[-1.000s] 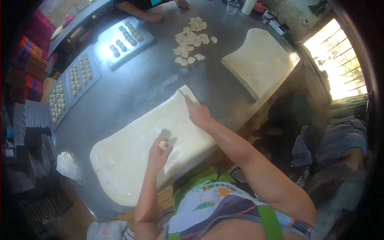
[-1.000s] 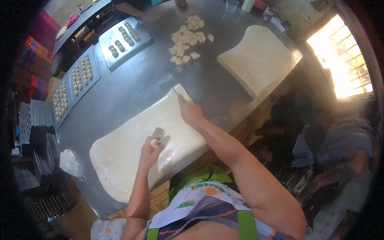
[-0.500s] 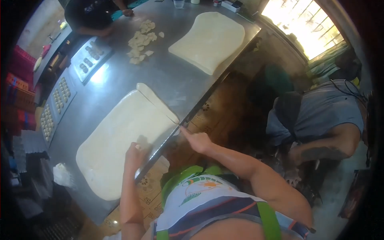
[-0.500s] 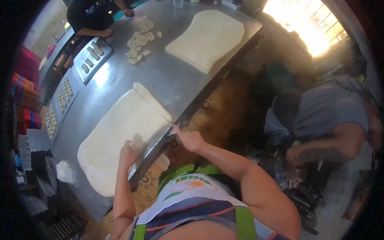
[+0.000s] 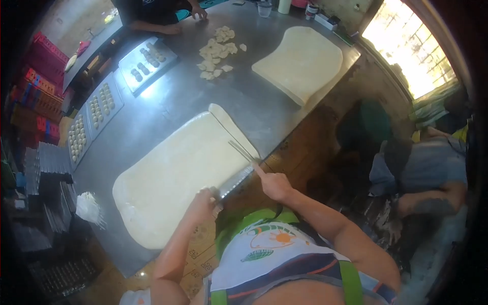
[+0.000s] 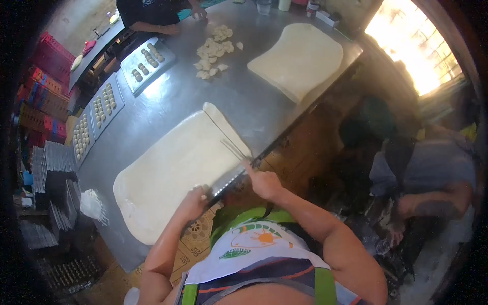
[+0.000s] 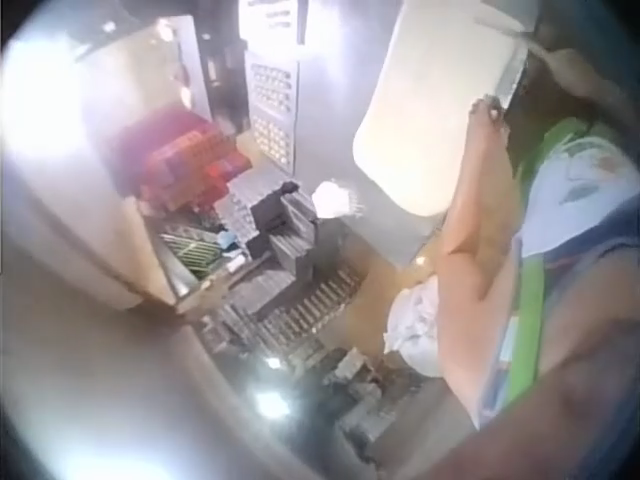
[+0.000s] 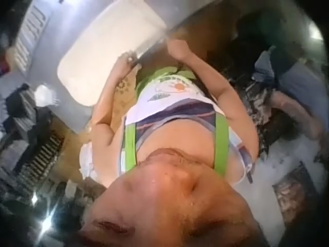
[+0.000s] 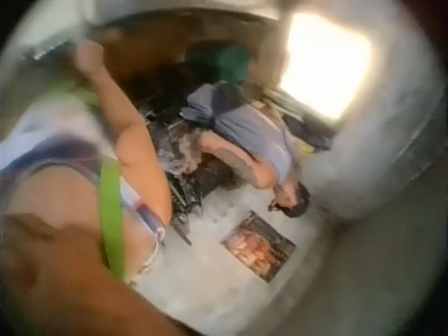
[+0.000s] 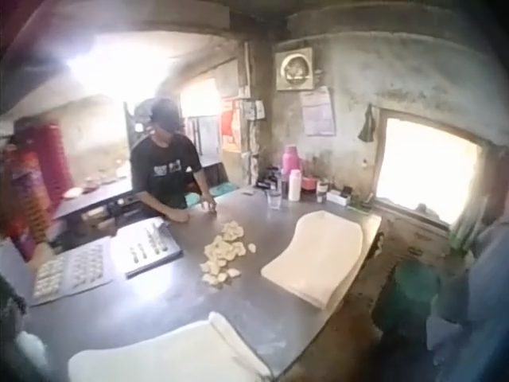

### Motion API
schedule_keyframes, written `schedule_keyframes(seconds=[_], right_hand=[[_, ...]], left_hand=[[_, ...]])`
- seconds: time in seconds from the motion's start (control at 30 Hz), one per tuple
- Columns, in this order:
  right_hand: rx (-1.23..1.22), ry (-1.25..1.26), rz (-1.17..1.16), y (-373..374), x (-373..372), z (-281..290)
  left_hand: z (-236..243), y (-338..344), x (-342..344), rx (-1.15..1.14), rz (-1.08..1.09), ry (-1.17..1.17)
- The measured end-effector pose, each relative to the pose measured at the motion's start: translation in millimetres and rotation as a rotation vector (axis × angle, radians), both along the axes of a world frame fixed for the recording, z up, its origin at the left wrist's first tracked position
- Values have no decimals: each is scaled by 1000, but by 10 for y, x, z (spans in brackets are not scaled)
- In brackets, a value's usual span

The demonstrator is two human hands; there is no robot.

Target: Cutting sheets of dough into smaller uniform pieces on a bakery workbench.

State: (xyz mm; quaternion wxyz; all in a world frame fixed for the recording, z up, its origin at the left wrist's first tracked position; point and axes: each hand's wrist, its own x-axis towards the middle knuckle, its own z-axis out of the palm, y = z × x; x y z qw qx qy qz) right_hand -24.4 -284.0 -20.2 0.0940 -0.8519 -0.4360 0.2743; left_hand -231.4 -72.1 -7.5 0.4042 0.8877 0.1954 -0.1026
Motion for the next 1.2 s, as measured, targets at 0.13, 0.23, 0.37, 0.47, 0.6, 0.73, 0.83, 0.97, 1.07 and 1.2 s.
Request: schedule_keyframes(seconds=[0.13, 0.23, 0.37, 0.47, 0.6, 0.73, 0.83, 0.97, 1.07, 1.2], right_hand=[[223, -152, -21, 1175, 207, -209], [323, -132, -95, 2206, 602, -473], [235, -230, -29, 2661, 736, -496], [214, -175, 2, 2299, 564, -371], [261, -45, -32, 951, 314, -583], [-38, 8, 69, -198, -61, -181], [-114, -78, 135, -824, -227, -56], [-226, 32, 289, -1104, -182, 178], [42, 45, 51, -606, -150, 252], [258, -97, -9, 524, 16, -251]], left_hand=[[-101, 166, -87, -160, 56, -73], [-128, 199, -37, -148, 21, -165], [-166, 278, -14, -180, -5, -100], [-160, 309, -57, -178, -34, -58], [-138, 312, 88, -133, -51, -63], [-91, 210, 126, -82, -34, -35], [23, 67, 175, 56, -47, 58], [71, -48, 167, 125, 7, 85], [146, -69, 168, 114, 57, 84], [112, 5, 170, 44, 74, 69]])
